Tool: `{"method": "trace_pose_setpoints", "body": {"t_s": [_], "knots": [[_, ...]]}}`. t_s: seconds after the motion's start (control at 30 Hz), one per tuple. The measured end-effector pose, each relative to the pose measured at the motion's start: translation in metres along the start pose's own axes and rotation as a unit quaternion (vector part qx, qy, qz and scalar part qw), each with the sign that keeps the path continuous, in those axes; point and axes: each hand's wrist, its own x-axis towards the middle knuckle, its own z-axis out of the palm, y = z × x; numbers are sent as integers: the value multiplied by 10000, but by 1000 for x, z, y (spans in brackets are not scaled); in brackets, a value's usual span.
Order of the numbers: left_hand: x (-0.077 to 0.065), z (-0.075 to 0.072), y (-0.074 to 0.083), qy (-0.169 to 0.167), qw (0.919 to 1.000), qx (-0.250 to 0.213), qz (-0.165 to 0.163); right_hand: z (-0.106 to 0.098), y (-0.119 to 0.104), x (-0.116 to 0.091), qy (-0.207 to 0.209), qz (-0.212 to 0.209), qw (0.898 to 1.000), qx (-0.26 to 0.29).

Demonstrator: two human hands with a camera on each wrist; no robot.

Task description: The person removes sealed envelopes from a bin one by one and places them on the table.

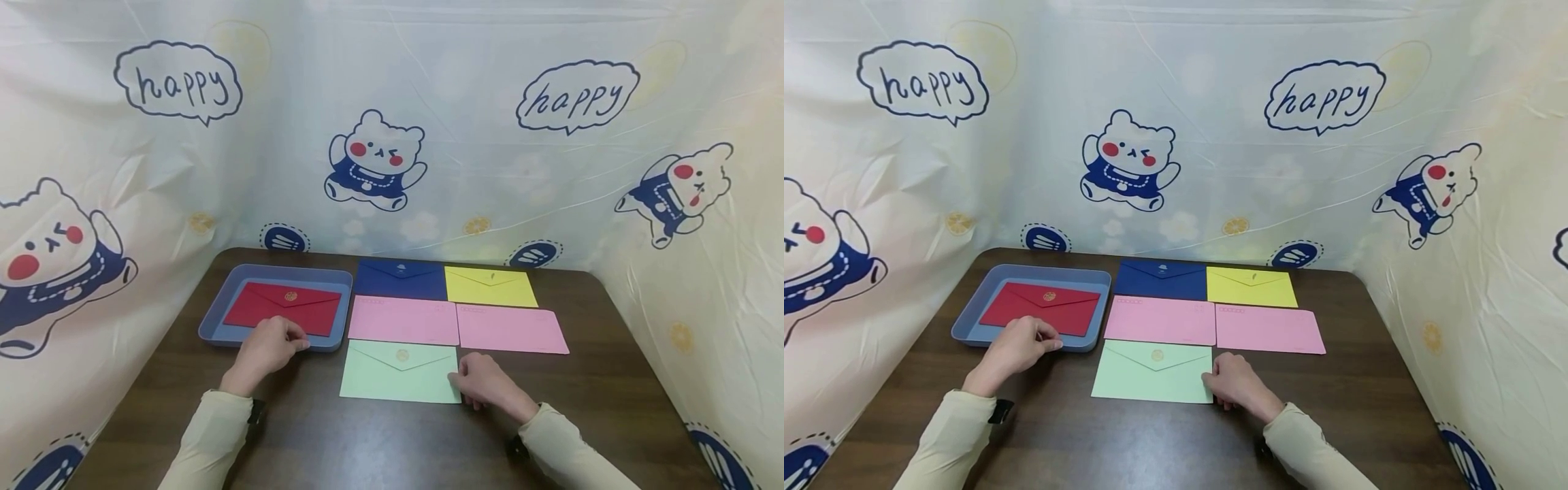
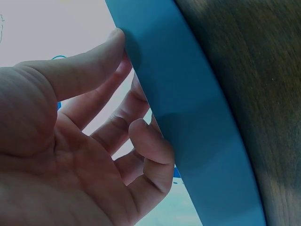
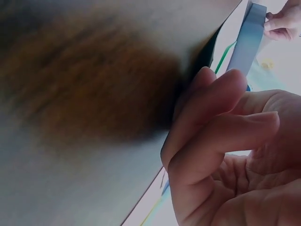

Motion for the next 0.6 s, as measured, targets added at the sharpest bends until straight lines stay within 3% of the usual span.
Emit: {"method": "trace_pose_setpoints", "body": {"t_s": [0.6], "knots": [[0,1,-2,9,10000,-27,-19,0,-1,1,15,-215,9991,-373]]}}
